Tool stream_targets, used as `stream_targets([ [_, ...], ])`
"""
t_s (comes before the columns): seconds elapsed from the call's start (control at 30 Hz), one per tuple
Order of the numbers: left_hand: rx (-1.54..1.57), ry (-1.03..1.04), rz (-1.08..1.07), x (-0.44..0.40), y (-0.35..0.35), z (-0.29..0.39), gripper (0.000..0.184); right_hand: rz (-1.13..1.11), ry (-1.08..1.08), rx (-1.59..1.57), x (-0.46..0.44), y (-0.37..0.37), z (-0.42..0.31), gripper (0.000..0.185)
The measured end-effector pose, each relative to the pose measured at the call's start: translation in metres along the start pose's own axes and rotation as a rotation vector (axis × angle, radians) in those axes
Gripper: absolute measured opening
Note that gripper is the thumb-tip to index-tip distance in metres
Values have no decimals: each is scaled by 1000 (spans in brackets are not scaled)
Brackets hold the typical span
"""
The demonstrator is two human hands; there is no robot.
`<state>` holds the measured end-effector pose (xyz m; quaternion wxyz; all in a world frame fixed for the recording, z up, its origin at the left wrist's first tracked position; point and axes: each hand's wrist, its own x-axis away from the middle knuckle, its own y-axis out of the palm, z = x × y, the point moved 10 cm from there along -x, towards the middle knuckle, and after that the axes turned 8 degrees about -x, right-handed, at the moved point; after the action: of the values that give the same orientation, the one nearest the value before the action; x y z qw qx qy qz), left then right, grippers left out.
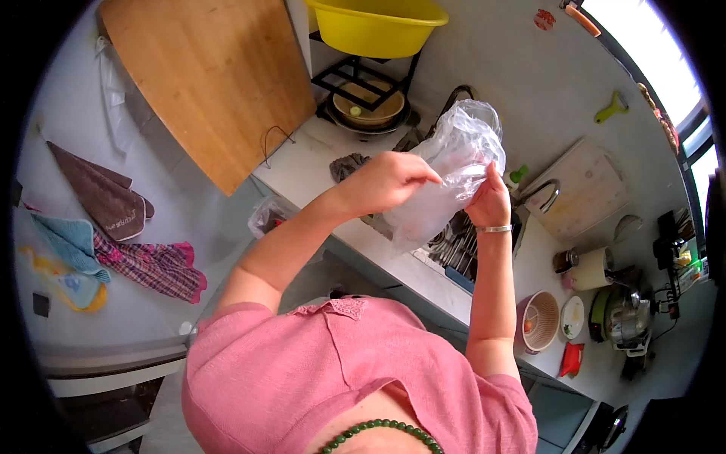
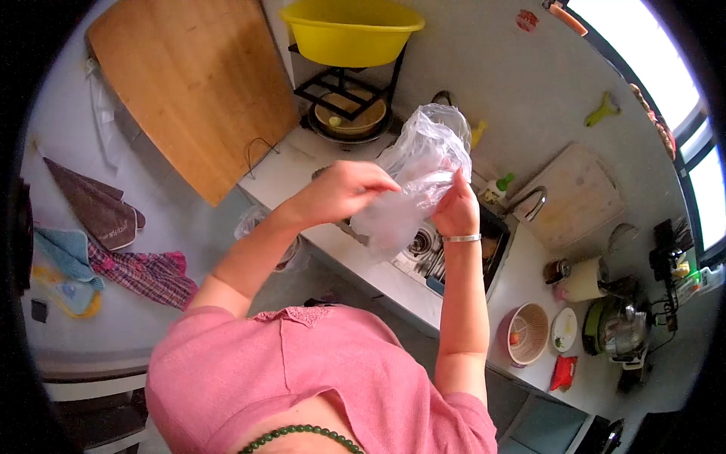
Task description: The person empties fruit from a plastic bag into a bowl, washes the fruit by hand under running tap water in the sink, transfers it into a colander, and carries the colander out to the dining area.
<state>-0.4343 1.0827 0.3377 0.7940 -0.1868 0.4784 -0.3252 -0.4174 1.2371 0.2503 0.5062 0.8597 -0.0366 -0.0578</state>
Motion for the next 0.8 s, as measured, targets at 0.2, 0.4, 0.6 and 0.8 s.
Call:
stream_targets([
  [0.2, -418, -86, -276, 3, 41, -29, 25, 87, -4, 36, 12, -23, -5, 39],
  [0.4, -357, -26, -65, -24, 5, -13, 41, 64, 25, 89, 9, -18, -1, 39],
  [0.6, -342, 159, 41, -59, 3, 23, 51, 141, 46, 197, 5, -9, 6, 35],
  [0.8, -372, 151, -50, -52, 10, 11, 17, 126, -25, 51, 8, -18, -6, 33],
])
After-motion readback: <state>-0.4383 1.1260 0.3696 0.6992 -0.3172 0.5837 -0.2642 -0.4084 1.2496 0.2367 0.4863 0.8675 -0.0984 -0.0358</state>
